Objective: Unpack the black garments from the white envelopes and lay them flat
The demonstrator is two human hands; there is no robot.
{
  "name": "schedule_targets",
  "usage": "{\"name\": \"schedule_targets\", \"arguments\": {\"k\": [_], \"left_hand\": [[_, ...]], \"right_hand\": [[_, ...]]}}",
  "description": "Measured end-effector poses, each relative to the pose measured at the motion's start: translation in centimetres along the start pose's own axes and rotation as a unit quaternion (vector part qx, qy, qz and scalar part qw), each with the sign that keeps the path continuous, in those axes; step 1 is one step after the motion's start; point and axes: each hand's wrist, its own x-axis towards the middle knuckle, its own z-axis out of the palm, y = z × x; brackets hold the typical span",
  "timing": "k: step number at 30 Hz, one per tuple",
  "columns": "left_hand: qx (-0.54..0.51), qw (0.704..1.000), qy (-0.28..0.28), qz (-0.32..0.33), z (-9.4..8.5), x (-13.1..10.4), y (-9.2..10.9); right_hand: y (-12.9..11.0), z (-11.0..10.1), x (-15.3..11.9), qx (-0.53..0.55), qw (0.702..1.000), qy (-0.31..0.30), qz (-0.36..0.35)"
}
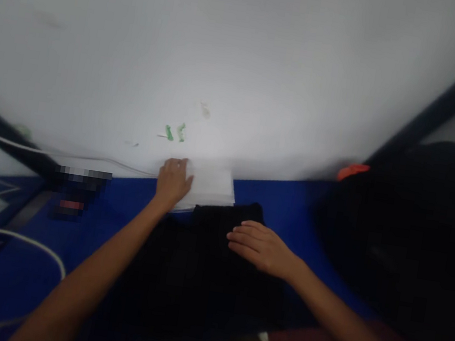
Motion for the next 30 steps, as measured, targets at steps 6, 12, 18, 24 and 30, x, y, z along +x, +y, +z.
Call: {"name": "schedule_targets", "arguments": {"k": [6, 12, 18, 24, 30], "left_hand": [[-0.073, 0.936, -0.265, 0.22, 2.2, -8.1, 6.9], [-0.081, 0.944, -0.267, 0.177, 2.3, -10.7, 5.7], [0.021, 0.951, -0.27, 0.15, -2.7, -12.5, 0.8], [0.131, 0.948, -0.257, 0.133, -6.7, -14.1, 0.0], [0.17, 0.933, -0.216, 0.234, -0.7, -13.1, 5.4]], "right_hand": [[0.2, 0.6, -1.2, -0.011, 0.999, -0.016, 0.042], [0.0, 1.8, -1.6, 0.018, 0.993, -0.042, 0.108], [0.1, 1.4, -2.9, 0.049, 0.983, -0.096, 0.146], [0.5, 2.1, -3.0, 0.042, 0.98, -0.174, 0.082], [0.5, 2.4, -2.4, 0.014, 0.983, -0.175, 0.055]]}}
